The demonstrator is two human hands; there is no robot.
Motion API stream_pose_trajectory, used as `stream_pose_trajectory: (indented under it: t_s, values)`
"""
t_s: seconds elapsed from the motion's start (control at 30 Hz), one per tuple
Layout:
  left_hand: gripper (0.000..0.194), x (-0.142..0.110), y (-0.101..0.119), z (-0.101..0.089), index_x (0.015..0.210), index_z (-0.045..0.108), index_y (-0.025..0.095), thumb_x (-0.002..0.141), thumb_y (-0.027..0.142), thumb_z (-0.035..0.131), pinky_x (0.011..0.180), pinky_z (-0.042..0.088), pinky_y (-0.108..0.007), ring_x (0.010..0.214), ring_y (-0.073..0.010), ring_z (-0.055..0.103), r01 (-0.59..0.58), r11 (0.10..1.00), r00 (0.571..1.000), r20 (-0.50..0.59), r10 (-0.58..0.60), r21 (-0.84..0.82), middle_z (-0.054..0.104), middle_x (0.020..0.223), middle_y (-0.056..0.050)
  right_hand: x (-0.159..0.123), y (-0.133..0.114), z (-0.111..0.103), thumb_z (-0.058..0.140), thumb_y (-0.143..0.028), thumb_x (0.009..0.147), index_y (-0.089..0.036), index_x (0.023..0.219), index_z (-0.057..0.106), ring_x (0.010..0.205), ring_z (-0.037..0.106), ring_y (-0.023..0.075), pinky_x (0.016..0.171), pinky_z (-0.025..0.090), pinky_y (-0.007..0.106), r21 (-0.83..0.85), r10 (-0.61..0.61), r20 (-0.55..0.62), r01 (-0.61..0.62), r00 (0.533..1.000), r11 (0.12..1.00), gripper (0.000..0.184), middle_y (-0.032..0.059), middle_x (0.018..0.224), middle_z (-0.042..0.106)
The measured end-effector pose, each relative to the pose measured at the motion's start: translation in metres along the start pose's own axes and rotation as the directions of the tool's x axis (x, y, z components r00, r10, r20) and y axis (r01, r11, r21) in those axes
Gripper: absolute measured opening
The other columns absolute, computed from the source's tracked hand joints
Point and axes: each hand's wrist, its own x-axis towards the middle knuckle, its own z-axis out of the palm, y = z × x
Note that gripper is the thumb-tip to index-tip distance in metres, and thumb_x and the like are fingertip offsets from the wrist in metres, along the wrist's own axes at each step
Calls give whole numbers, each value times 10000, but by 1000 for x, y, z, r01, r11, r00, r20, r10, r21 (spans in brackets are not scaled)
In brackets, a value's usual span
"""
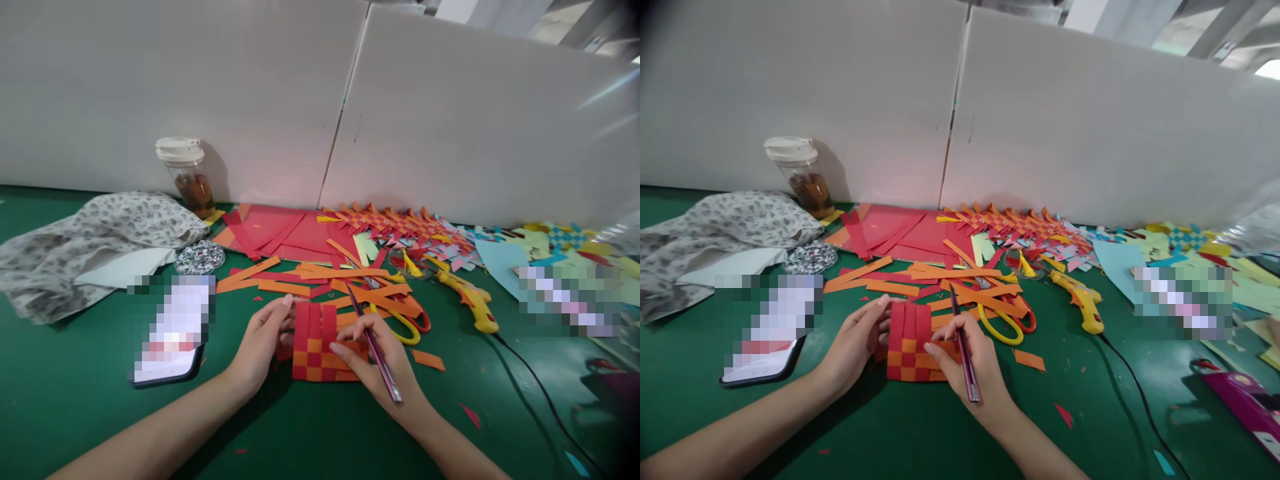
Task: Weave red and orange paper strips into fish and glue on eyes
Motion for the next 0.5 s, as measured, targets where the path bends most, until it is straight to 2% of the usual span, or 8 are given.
stream_pose_trajectory:
  t_s: [0.1, 0.17, 0.3, 0.43, 0.5]
  values:
    - [252, 1, -2, 0, 880, 622, 169, 691, 320, 691, 620, 449, -204, 720, -118, 581, -54, 995, 996, 80, 47, 87, 647, 830, -29, 3, 1, -3, 660, -260, 730, -241, 789, 420, 705, 614, 157, 659, 497, 284, -17, -2, -79, 0, 997, 1000, 248, -10, 761, 598]
    - [224, 1, -4, 0, 817, 616, 161, 655, 274, 722, 653, 455, -215, 713, -116, 585, -57, 991, 994, 98, 45, 123, 648, 799, -20, 4, 2, -4, 671, -276, 722, -242, 808, 435, 731, 620, 171, 665, 504, 296, -11, -7, -111, 6, 994, 1000, 254, 1, 772, 600]
    - [210, 0, -2, 2, 733, 580, 167, 650, 298, 721, 515, 418, -179, 544, -75, 534, 13, 995, 1000, 6, -13, 98, 595, 640, 33, 5, 3, -4, 680, -299, 714, -250, 822, 434, 719, 617, 175, 649, 517, 304, 36, 13, -182, -7, 983, 999, 273, 5, 768, 591]
    - [208, -1, 3, 2, 795, 600, 180, 745, 381, 620, 601, 481, -233, 553, -92, 567, 93, 994, 991, 87, -97, 56, 618, 665, 20, 6, 6, -5, 669, -291, 727, -260, 838, 421, 758, 616, 178, 698, 516, 329, 95, 27, -230, -5, 973, 995, 274, 11, 792, 601]
    - [218, -1, 3, 2, 786, 598, 181, 767, 398, 589, 616, 493, -253, 561, -103, 580, 91, 994, 990, 97, -97, 66, 624, 667, 14, 6, 6, -6, 668, -288, 727, -261, 846, 420, 782, 616, 184, 709, 513, 341, 106, 22, -239, 4, 971, 994, 277, 18, 811, 609]
